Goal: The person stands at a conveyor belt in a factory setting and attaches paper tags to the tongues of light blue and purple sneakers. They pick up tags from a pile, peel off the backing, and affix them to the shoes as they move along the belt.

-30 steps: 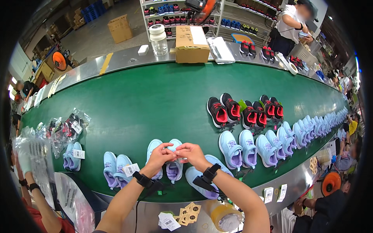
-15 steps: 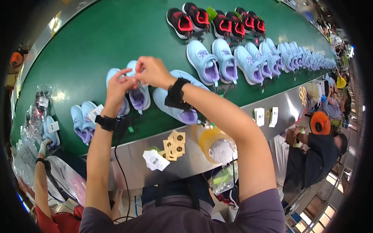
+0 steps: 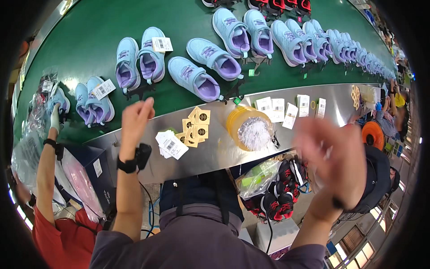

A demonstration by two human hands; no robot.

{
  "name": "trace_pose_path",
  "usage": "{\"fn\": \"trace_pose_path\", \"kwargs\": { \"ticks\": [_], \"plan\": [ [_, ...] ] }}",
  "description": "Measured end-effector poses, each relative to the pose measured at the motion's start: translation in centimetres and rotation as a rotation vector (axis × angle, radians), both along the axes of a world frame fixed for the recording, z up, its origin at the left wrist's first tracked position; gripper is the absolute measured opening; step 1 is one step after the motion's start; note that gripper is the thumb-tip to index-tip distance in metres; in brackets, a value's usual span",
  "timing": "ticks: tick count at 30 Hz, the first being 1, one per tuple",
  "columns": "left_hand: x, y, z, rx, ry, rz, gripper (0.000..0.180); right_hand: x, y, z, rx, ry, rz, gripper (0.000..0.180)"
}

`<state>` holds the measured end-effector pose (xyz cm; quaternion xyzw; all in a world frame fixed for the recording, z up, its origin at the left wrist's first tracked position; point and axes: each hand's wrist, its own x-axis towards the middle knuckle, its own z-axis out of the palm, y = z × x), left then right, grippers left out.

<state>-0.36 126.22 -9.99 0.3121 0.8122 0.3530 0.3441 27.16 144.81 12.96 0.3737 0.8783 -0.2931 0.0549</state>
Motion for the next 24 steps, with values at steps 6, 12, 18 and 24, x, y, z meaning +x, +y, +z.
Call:
{"fn": "trace_pose_path", "kwargs": {
  "ticks": [6,12,18,24],
  "plan": [
    [6.1,-9.4,-3.7,-0.275,0.056,0.183,0.043,0.5,-11.3,-14.0,-0.837,0.186,0.141,0.017],
    [8.9,-10.3,-5.7,-0.26,0.019,0.236,0.034,-2.7,-14.1,-27.8,-0.04,0.302,-0.216,0.03],
    [7.9,-11.2,-6.7,-0.009,-0.496,0.43,0.018,-4.1,-11.8,-29.3,0.101,0.135,-0.229,0.037],
    [7.6,-10.4,-4.0,0.22,-0.888,0.593,0.019,-2.3,-12.2,-28.4,0.145,0.393,-0.263,0.026]
  ]
}}
